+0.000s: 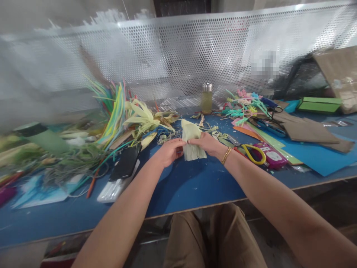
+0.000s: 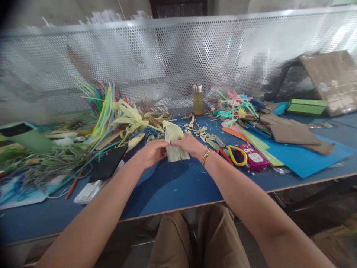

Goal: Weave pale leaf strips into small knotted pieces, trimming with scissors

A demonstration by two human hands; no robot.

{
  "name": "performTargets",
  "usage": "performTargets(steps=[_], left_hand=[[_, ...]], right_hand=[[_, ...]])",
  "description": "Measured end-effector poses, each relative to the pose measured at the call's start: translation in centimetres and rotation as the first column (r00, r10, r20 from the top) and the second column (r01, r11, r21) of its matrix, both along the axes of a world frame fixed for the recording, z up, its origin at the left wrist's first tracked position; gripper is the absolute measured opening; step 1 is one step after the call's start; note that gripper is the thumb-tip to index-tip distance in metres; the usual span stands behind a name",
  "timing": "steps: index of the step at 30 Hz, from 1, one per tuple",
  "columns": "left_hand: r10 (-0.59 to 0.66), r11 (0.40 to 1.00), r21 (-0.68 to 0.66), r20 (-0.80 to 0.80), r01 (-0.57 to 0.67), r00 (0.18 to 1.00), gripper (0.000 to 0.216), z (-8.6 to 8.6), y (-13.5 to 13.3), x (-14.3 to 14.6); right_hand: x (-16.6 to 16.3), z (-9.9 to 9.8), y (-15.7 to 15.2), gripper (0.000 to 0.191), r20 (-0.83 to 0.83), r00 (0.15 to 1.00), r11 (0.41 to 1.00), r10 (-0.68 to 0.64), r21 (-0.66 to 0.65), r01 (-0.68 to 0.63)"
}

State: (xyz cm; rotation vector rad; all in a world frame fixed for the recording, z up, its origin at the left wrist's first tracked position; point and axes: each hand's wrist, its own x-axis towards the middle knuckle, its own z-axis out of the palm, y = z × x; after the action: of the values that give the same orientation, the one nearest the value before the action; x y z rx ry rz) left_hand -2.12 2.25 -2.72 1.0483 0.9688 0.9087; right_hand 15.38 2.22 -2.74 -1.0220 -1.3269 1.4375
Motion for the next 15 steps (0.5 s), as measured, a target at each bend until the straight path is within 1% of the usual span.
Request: performTargets(steps=[2,4,6,8,12,13,15], left_hand=[[-0.039,0.998,-0.042,0.054,0.042,0.998,0.024,0.12,-0.21,0.13],[-0.056,0.997,-0.043,0.055,0.058,0.997,0.027,0.11,-0.39,0.34],[-0.037,0.999,-0.011,0.03,0.038,0.999,0.03,0.01,-0.5,0.58],[0.007,1.0,0.019,0.017,-0.007,1.0,0.031,-0.03,-0.52,0.77],[0.082,0.996,0.037,0.085,-0.086,0.993,0.021,0.34,-0.44,0.64],[0.082,0.996,0.033,0.108,-0.086,0.991,0.019,0.49,-0.42,0.52],[0.03,0.999,0.008,0.13,-0.032,0.991,0.02,0.72,-0.43,0.25]], right_hand=[[-0.06,-0.06,-0.09,0.018,-0.011,1.0,1.0,0.012,0.017,-0.012],[-0.17,-0.11,-0.19,0.017,-0.034,0.999,0.999,0.033,0.02,-0.032],[-0.27,-0.08,-0.3,0.017,-0.058,0.997,0.999,0.045,0.013,-0.044],[-0.29,0.03,-0.34,0.017,-0.076,0.996,0.999,0.045,0.014,-0.044],[-0.05,0.2,-0.08,0.013,-0.049,0.998,0.999,0.026,0.043,-0.024],[0.03,0.18,0.03,0.013,-0.033,0.999,0.999,0.019,0.036,-0.017],[0.13,0.07,0.19,0.014,-0.011,1.0,1.0,0.001,0.01,-0.001]])
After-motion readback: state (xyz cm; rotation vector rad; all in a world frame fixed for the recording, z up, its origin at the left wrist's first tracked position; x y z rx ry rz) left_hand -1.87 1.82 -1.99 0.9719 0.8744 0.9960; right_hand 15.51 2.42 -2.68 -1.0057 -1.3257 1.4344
